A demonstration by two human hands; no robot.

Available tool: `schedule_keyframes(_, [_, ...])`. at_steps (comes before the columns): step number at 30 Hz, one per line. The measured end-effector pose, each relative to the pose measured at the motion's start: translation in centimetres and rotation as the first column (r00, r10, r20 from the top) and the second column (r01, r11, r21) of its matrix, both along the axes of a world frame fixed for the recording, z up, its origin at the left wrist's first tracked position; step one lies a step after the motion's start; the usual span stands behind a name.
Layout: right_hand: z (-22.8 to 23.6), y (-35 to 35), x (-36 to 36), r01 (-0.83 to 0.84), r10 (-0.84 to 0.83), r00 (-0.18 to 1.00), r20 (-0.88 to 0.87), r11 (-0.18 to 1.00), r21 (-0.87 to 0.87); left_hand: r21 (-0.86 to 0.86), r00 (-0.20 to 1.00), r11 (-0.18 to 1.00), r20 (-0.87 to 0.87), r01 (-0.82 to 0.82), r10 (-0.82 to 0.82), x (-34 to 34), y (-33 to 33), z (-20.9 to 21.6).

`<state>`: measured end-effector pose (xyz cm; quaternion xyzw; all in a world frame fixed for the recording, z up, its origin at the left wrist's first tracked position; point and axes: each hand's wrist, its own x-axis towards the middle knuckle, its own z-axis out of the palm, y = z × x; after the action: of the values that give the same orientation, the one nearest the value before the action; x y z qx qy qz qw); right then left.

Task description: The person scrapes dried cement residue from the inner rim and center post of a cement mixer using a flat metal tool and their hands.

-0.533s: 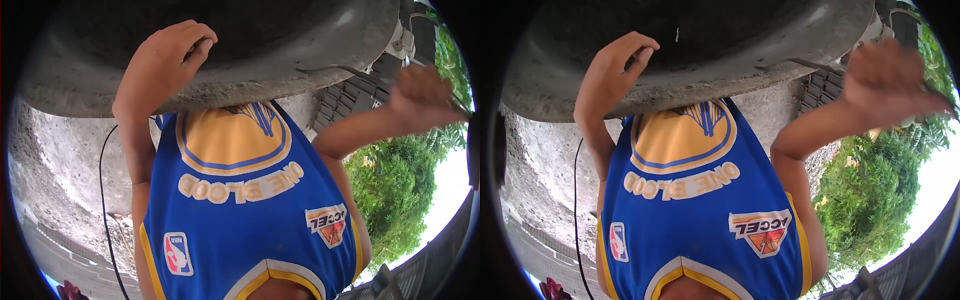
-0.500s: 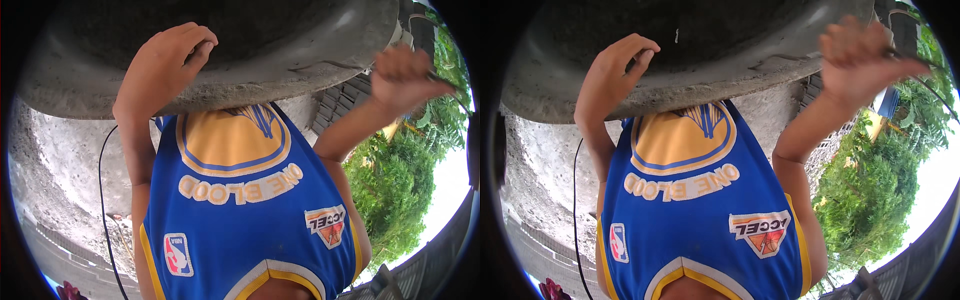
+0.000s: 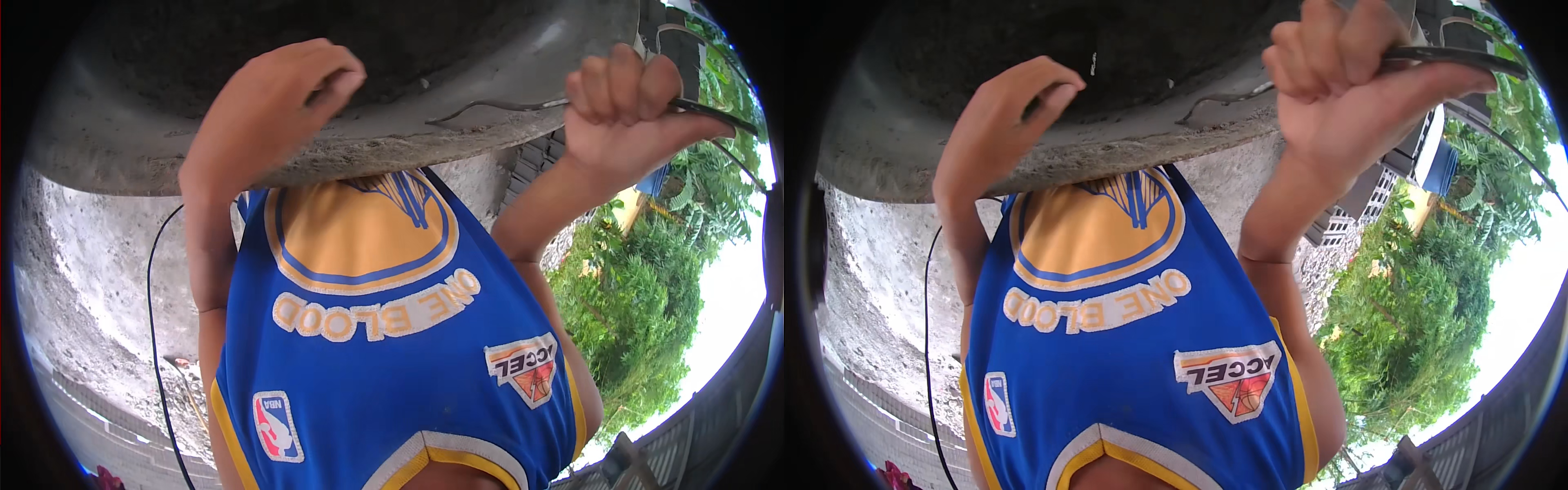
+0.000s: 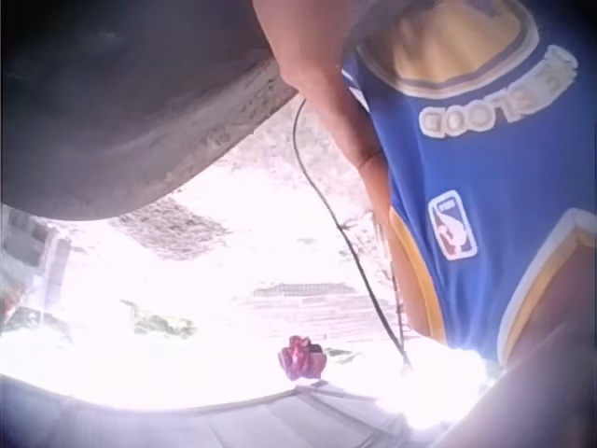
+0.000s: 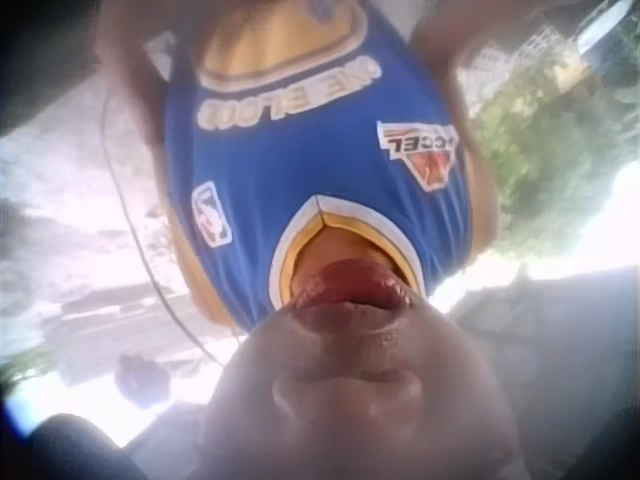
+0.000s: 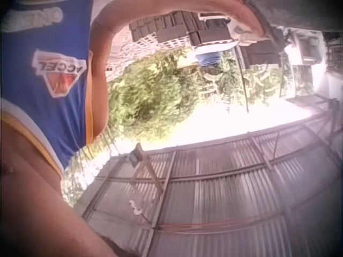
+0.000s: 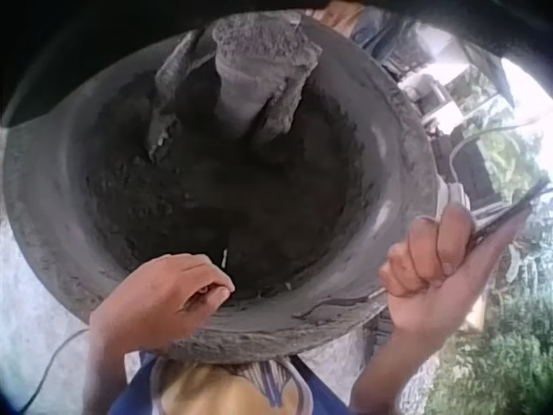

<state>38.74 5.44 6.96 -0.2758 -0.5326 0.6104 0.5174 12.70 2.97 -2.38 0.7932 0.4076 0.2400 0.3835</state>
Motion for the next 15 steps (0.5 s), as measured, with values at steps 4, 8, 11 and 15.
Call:
schedule_keyframes(4, [4.7, 0.1, -0.2, -0.168, 0.148, 0.959, -0.244, 0.984, -0.065, 0.217, 0.922, 0.968, 0.385, -0.125, 0.033, 7.9, -1.4, 2.2])
schedule_keyframes(8, [6.0, 0.0, 0.0, -0.222, 0.150, 0.874, -0.462, 0.969, -0.105, 0.043, 0.799, 0.994, 0.592, 0.101, -0.106, 10.5, -0.3, 3.0])
schedule_keyframes(11, [0.6, 0.9, -2.9, -0.072, 0.051, 0.951, -0.305, 0.996, -0.055, -0.192, 0.842, 0.967, 0.537, 0.168, -0.040, 10.8, -0.1, 2.4])
schedule_keyframes(15, [2.8, 3.5, -2.2, -0.330, 0.299, 0.852, -0.430, 0.944, 0.003, -0.108, 0.708, 0.994, 0.703, 0.022, 0.061, 9.4, 0.8, 5.0])
